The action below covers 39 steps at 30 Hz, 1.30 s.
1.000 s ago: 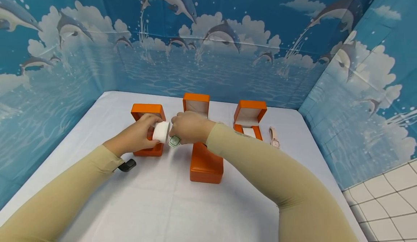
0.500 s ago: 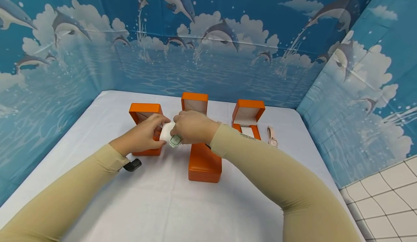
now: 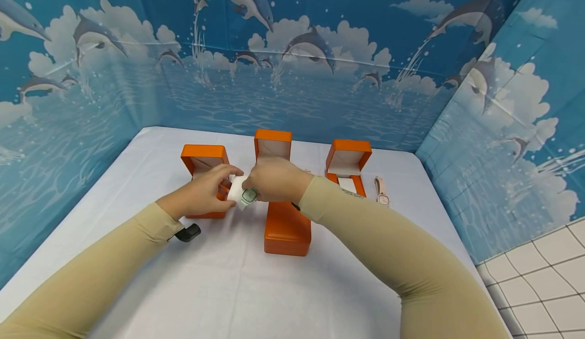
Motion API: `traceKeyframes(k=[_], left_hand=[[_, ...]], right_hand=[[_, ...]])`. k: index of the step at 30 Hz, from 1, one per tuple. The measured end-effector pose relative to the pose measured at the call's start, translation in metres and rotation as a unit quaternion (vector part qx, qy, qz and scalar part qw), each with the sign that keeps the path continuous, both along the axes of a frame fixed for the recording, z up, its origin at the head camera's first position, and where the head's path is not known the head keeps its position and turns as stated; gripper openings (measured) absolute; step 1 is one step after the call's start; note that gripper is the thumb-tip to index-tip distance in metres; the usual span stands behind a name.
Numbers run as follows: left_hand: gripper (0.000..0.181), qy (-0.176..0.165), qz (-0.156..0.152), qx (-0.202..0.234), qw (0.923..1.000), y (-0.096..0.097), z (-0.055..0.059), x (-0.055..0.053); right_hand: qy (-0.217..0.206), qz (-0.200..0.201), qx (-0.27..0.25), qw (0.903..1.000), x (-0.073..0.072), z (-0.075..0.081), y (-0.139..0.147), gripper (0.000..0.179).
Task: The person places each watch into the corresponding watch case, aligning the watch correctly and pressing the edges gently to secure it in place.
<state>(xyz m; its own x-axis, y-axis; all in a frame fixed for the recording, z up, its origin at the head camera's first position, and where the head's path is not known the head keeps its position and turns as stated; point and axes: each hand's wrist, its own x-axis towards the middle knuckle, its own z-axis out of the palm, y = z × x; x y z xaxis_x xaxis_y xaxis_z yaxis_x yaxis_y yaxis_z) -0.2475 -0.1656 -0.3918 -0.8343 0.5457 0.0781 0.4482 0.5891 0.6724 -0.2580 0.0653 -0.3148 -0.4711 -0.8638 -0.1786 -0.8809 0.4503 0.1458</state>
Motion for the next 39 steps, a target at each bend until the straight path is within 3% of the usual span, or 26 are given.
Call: traceKeyframes(k=[11,26,33,39], left_hand=[[0.068,-0.017,-0.006,0.005,0.9998,0.004,-0.001,0.002],[0.071,-0.060,-0.018,0.026,0.9977,0.006,-0.001,0.004],[0.075,-0.057,-0.009,0.039,0.9976,0.008,-0.006,0.004],[0.072,-0.030,0.004,0.051,0.9982,0.013,-0.008,0.005]], right_hand=[[-0.069,-0.028,-0.035,0.9966,-0.002,-0.006,0.011,0.030],[-0.106,-0.048,-0.059,0.9915,-0.002,-0.008,0.019,0.034],[-0.098,-0.041,-0.064,0.9922,0.001,-0.008,0.020,0.029],[-0.109,-0.060,-0.072,0.9895,0.004,-0.008,0.022,0.028]])
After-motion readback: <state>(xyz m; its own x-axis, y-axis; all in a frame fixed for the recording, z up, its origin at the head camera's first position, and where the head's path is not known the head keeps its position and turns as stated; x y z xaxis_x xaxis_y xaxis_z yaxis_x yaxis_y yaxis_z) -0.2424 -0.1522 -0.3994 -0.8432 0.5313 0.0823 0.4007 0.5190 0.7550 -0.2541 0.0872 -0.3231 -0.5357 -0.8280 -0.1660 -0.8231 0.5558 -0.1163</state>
